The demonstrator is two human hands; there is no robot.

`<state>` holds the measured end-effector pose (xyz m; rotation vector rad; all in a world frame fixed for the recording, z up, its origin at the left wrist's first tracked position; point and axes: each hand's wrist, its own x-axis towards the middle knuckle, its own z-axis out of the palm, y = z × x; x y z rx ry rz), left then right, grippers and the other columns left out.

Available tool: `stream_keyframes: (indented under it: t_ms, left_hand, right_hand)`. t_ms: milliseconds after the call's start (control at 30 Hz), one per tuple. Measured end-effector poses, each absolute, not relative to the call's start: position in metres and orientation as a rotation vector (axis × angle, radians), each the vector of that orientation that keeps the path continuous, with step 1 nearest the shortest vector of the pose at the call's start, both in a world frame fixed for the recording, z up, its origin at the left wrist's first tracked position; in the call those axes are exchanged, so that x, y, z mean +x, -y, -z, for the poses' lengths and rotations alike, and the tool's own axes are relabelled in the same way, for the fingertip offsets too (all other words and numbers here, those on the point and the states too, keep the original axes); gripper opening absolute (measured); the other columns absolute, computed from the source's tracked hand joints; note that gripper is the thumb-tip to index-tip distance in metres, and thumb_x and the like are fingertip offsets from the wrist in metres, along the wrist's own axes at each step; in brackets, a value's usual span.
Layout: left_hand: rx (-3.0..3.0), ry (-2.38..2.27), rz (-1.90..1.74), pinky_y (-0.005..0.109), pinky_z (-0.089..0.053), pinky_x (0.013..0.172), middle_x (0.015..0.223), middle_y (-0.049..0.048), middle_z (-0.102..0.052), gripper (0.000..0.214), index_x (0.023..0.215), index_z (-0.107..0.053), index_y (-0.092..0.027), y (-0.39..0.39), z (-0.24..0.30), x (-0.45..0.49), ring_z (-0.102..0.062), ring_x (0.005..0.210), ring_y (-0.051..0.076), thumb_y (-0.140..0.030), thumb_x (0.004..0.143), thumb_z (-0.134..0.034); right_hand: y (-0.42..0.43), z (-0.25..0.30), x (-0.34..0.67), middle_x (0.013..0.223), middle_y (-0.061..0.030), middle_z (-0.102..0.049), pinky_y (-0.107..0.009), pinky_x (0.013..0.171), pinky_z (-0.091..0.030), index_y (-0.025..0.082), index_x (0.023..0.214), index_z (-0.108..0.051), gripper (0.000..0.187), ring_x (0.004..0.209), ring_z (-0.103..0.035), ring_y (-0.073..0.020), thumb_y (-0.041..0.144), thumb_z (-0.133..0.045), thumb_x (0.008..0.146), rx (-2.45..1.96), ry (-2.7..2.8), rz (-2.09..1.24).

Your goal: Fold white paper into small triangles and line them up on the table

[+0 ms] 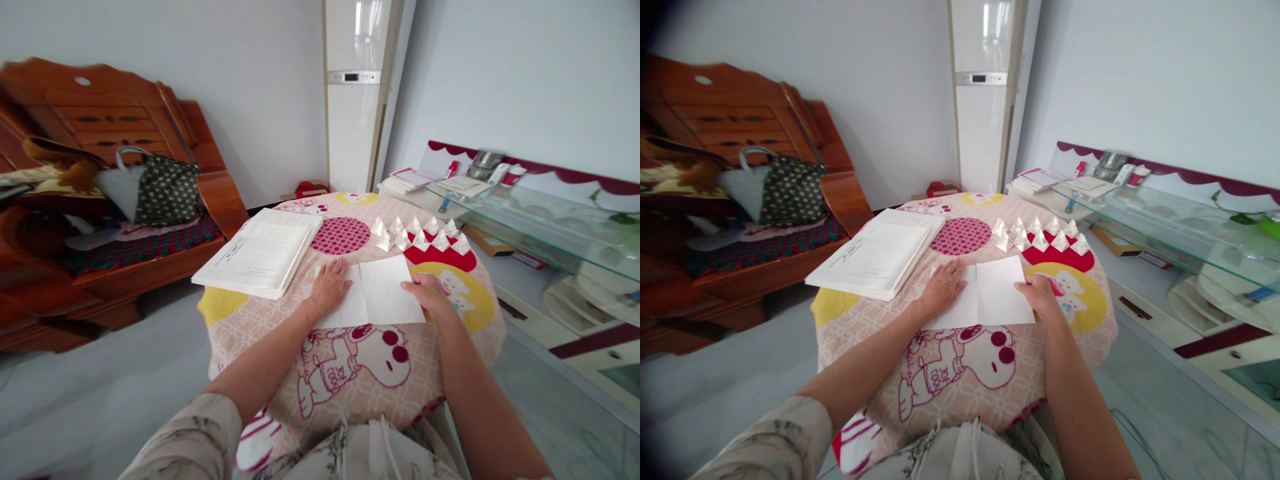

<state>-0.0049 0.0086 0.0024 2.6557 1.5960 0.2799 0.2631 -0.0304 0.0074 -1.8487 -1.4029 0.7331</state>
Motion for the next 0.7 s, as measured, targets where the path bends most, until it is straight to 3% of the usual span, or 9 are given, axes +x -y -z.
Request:
stream_keyframes:
  t_ms: [133, 367, 700]
  left_hand:
    - [2.654, -1.522, -0.237, 0.049, -0.030, 0.121, 0.159, 0.0150, -0.038, 0.052, 0.150, -0.041, -0.014, 0.003, -0.005, -0.003, -0.034, 0.149, 0.027, -0.035, 0.102, -0.036]
    - [2.650, -1.521, -0.300, 0.049, -0.025, 0.124, 0.162, 0.0150, -0.033, 0.058, 0.154, -0.035, -0.013, 0.010, -0.006, 0.001, -0.029, 0.151, 0.027, -0.042, 0.104, -0.029]
    - [2.672, -1.453, -0.165, 0.051, -0.022, 0.124, 0.164, 0.0149, -0.028, 0.063, 0.156, -0.031, -0.016, 0.006, 0.002, -0.003, -0.025, 0.152, 0.030, -0.049, 0.102, -0.033]
  right_hand:
    - [0.026, -0.009, 0.260, 0.050, 0.0046, -0.040, -0.027, 0.053, -0.026, 0.022, 0.051, -0.043, 0.032, 0.054, -0.040, -0.0134, 0.041, -0.058, 0.071, -1.890, 1.455, -0.478]
    - [0.025, -0.011, 0.258, 0.051, 0.0036, -0.037, -0.030, 0.058, -0.024, 0.024, 0.051, -0.035, 0.032, 0.057, -0.035, -0.0146, 0.036, -0.054, 0.075, -1.971, 1.481, -0.174]
    - [0.021, -0.008, 0.264, 0.057, -0.0019, -0.050, -0.031, 0.060, -0.027, 0.021, 0.054, -0.050, 0.031, 0.061, -0.038, -0.0167, 0.036, -0.050, 0.082, -2.071, 1.521, -0.063]
